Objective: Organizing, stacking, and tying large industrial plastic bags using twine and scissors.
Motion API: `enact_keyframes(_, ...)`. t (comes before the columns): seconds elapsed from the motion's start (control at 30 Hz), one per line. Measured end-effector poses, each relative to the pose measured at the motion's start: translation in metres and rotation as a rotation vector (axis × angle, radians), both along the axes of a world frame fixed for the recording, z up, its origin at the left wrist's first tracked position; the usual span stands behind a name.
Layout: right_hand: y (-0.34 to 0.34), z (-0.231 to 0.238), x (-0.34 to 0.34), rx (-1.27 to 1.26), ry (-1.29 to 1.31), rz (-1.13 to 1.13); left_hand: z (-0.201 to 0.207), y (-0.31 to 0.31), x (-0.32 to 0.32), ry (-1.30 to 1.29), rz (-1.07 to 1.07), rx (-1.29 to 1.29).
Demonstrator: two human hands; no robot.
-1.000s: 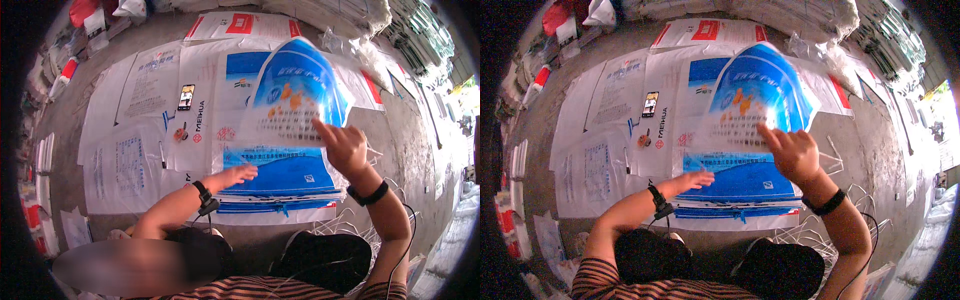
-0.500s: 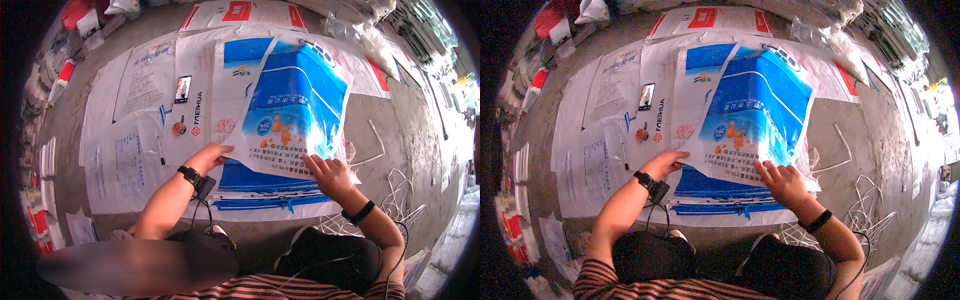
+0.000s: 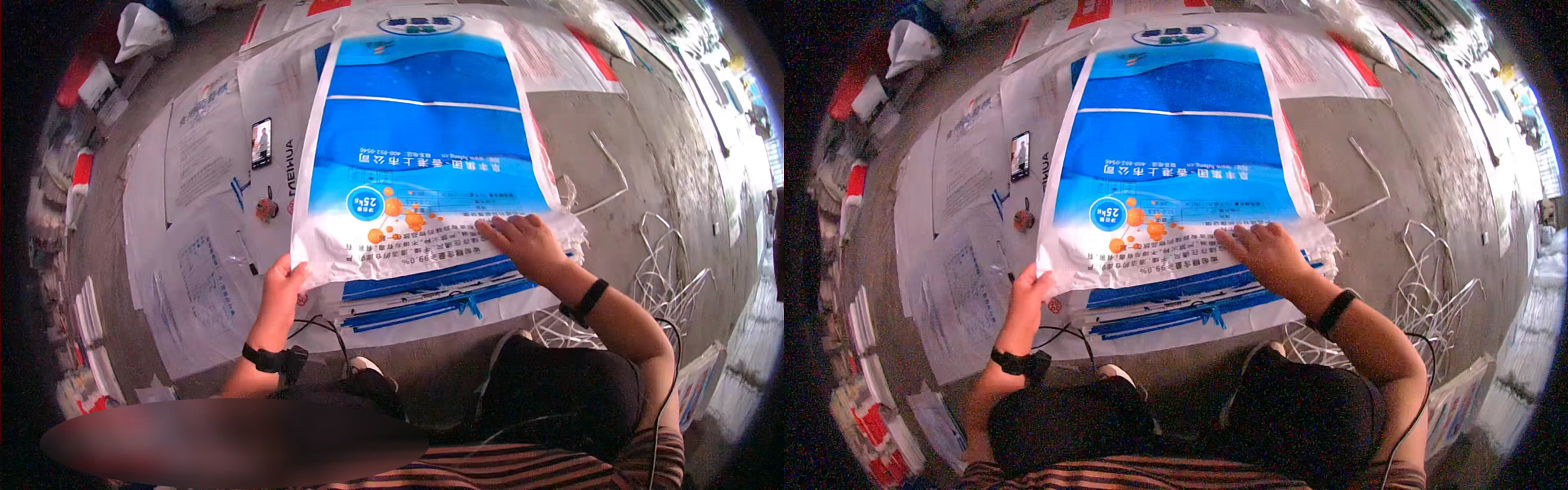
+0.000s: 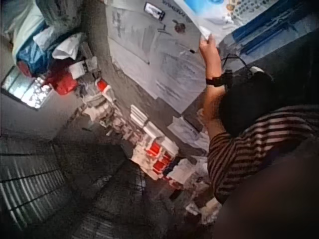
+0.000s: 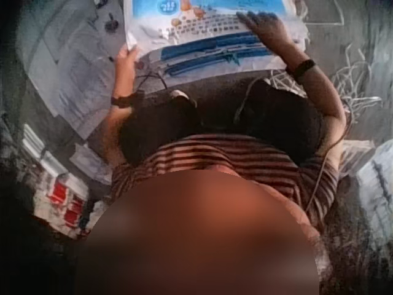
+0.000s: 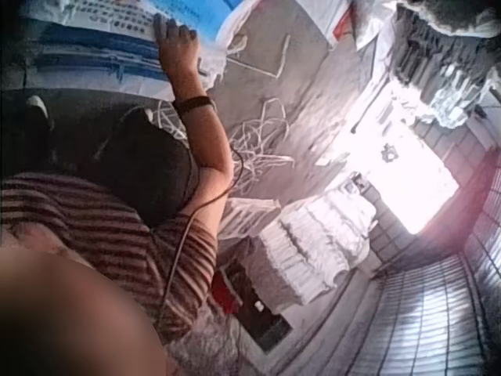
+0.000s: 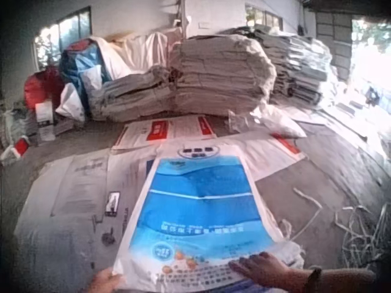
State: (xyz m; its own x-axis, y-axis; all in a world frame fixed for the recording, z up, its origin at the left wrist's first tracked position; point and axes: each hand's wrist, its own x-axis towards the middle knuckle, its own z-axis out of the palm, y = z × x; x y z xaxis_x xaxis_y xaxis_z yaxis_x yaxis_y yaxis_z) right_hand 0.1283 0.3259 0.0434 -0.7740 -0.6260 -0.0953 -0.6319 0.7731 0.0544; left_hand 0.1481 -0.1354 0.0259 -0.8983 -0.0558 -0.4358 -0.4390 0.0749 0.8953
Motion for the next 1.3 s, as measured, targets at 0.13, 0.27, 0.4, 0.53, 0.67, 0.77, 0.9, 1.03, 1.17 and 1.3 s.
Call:
enact_keyframes(0.13, 0.019, -0.017, 0.001, -0.048, -0.202, -0.057, -0.023, 0.012, 0.005, -0.241, -0.100, -0.151)
enact_keyframes(0.27, 0.027, -0.032, -0.001, -0.146, -0.332, -0.224, -0.081, -0.009, 0.028, -0.041, -0.099, -0.308)
enact_keyframes(0.4, 0.028, -0.028, -0.008, -0.309, -0.306, -0.234, -0.089, -0.006, 0.020, 0.037, -0.327, -0.621)
enact_keyframes(0.53, 0.036, -0.022, -0.012, -0.214, -0.637, -0.303, -0.064, 0.002, 0.008, -0.162, -0.401, -0.668)
enact_keyframes(0.67, 0.043, -0.010, -0.009, -0.235, -0.528, -0.186, -0.050, 0.005, 0.002, -0.227, -0.441, -0.669)
enact_keyframes(0.77, 0.059, 0.000, -0.010, -0.226, -0.596, -0.272, -0.028, 0.020, -0.005, -0.363, -0.374, -0.473)
enact_keyframes(0.9, 0.089, -0.007, -0.014, -0.463, -0.709, -0.457, -0.056, -0.019, 0.002, -0.182, -0.492, -0.618)
enact_keyframes(1.03, 0.132, -0.034, -0.007, -0.409, -0.453, -0.954, -0.049, 0.017, -0.005, -0.552, -0.141, -0.112)
enact_keyframes(1.17, 0.154, -0.069, -0.013, -0.502, -0.649, -1.077, -0.064, 0.020, -0.006, -0.602, -0.111, -0.100)
enact_keyframes(1.3, 0.124, -0.067, -0.018, -0.366, -0.563, -1.019, -0.079, 0.003, 0.000, -0.527, -0.162, -0.029)
